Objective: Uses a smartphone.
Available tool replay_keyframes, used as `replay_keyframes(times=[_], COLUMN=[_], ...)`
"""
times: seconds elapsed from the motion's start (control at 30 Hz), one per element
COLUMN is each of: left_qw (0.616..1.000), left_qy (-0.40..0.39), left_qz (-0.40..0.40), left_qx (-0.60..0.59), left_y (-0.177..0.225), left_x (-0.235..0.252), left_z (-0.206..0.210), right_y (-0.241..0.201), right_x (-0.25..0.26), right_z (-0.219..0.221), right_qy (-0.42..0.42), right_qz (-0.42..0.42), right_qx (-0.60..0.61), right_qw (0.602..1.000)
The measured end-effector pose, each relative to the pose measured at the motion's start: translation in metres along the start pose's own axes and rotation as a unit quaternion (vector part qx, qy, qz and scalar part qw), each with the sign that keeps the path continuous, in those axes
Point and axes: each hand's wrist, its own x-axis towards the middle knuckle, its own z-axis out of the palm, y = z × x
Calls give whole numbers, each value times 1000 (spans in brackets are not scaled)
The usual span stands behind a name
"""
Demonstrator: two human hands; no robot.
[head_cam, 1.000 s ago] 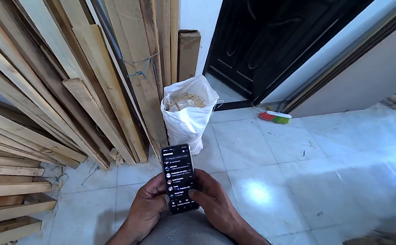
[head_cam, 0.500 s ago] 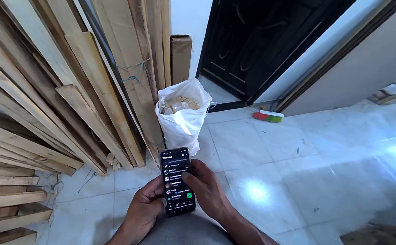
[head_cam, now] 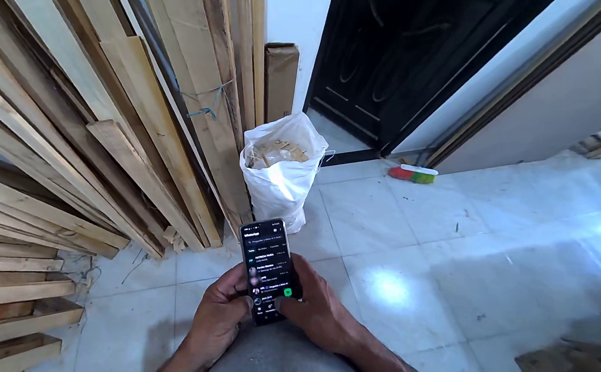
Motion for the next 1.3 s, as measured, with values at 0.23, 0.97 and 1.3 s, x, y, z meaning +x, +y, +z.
replay_keyframes(times=[0.23,0.97,1.3], left_qw=[1000,1000,997], left_qy=[-11,16,-16], left_qz=[-2,-11,-57], left_qx=[2,14,51], left_y=[-2,-1,6], left_x=[2,0,2], left_z=[-1,-2,5], right_y=[6,15,18], right_x=[6,2,1], right_z=[3,3,2], right_qy=[49,-21,8], right_qz=[-26,-63,-12], right_qx=[85,99,77], right_qw=[995,993,997])
